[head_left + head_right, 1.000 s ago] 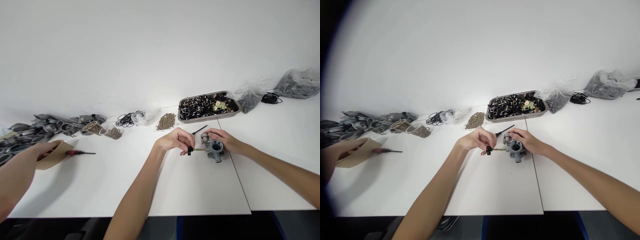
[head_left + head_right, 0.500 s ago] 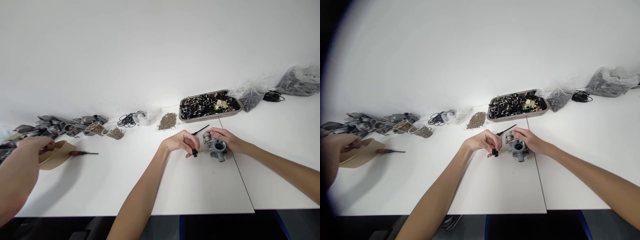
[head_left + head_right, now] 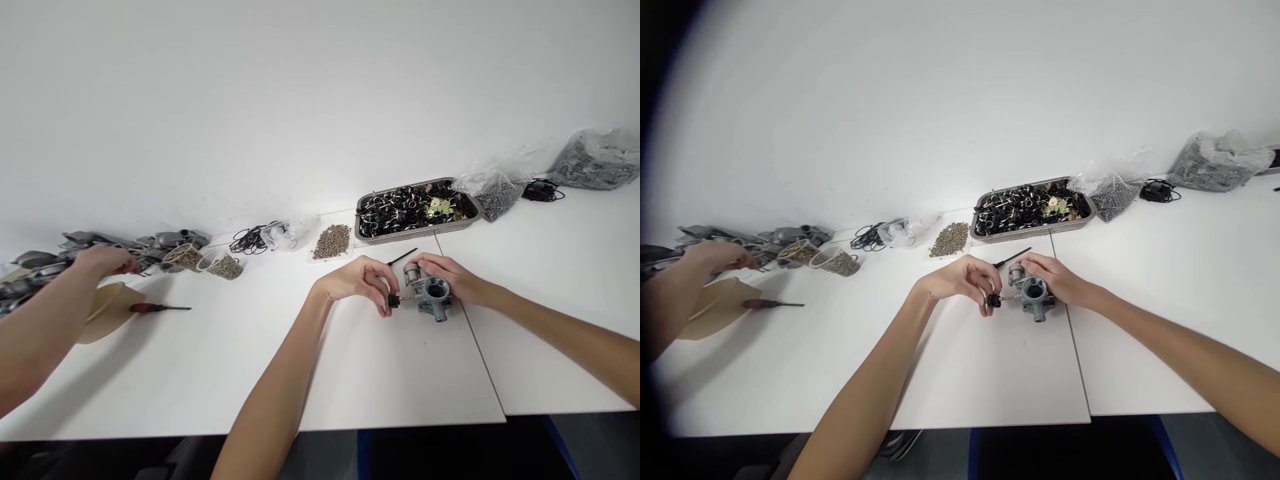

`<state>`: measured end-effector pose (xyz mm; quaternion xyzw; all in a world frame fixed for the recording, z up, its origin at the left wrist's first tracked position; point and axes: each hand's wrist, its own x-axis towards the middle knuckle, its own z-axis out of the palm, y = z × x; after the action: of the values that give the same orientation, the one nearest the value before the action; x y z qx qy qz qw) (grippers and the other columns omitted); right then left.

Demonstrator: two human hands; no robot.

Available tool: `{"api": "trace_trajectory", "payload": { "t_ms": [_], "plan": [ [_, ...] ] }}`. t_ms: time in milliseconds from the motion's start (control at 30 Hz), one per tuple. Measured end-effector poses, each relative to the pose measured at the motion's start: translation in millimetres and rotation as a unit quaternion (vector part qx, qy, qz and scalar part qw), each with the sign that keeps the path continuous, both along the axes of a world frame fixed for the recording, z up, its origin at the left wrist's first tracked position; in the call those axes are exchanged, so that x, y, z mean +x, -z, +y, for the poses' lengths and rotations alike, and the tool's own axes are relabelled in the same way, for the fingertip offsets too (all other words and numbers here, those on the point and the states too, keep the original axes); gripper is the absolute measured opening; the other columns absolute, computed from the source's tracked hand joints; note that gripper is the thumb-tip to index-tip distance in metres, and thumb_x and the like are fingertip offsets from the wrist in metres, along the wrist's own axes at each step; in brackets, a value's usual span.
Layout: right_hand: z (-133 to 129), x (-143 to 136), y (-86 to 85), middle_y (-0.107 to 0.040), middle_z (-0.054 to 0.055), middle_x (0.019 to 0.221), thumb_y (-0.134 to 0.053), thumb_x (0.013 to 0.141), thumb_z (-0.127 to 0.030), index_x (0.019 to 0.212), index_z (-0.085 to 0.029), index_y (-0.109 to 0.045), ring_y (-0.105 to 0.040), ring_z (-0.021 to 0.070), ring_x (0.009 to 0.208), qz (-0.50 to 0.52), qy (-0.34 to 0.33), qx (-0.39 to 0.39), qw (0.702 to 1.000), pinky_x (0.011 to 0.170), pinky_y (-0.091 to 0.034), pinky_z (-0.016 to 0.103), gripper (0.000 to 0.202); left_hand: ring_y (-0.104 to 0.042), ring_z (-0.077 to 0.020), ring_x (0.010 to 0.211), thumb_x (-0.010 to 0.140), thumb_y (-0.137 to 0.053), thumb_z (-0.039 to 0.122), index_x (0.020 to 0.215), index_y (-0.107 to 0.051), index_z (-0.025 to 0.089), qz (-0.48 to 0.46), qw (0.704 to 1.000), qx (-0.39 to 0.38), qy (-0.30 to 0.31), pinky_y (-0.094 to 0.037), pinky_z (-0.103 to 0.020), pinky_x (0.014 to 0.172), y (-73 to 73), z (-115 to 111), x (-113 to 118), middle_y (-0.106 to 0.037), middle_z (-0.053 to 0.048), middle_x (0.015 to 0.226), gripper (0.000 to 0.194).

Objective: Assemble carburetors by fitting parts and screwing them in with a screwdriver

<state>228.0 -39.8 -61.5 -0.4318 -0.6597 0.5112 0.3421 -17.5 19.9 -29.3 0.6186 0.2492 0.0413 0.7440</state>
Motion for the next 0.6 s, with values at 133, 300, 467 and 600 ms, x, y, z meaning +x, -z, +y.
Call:
{"api": "trace_trajectory", "payload": {
  "t_ms": [133,300,467,600],
  "plan": [
    [0.5,-0.1,2.0,-0.061,0.005,0.097,-0.044,0.095,-0.057,0.110,-0.018,-0.061,-0.055,0.0157,0.084,0.010,-0.003,-0.003,1.000,0.077,-0.041,0.028,0.045,-0.074,-0.0250,0.091,0.066,-0.085,0.017,0.091,-0.070,0.010,-0.003,1.000,0.016,-0.009,-0.061,-0.029,0.081,-0.9,0.2,-0.4,-0.075,-0.013,0.089,0.030],
    [-0.1,-1.4,1.1,-0.061,0.005,0.095,-0.044,0.095,-0.057,0.109,-0.018,-0.061,-0.055,0.0157,0.083,0.014,-0.002,-0.008,1.000,0.078,-0.042,0.029,0.045,-0.073,-0.0206,0.097,0.061,-0.087,0.012,0.088,-0.072,0.012,-0.014,0.998,0.041,-0.037,-0.059,-0.021,0.077,-1.2,-1.7,2.9,-0.072,-0.008,0.095,0.030],
    [-0.2,-1.2,-0.6,-0.061,0.006,0.098,-0.045,0.094,-0.058,0.111,-0.017,-0.060,-0.057,0.0166,0.084,0.025,-0.009,-0.015,1.000,0.078,-0.044,0.030,0.047,-0.073,-0.0208,0.095,0.061,-0.085,0.011,0.090,-0.071,0.013,0.003,0.998,0.034,-0.051,-0.059,-0.021,0.075,-6.2,-7.0,7.6,-0.073,-0.008,0.092,0.032],
    [0.2,-0.2,0.9,-0.061,0.005,0.098,-0.045,0.094,-0.057,0.110,-0.017,-0.061,-0.055,0.0158,0.085,0.016,-0.009,-0.003,1.000,0.078,-0.042,0.029,0.046,-0.073,-0.0193,0.077,0.061,-0.085,0.015,0.088,-0.069,0.011,0.038,0.996,0.063,-0.058,-0.060,-0.026,0.069,-7.3,-8.9,13.9,-0.073,-0.008,0.080,0.031]
  ]
}}
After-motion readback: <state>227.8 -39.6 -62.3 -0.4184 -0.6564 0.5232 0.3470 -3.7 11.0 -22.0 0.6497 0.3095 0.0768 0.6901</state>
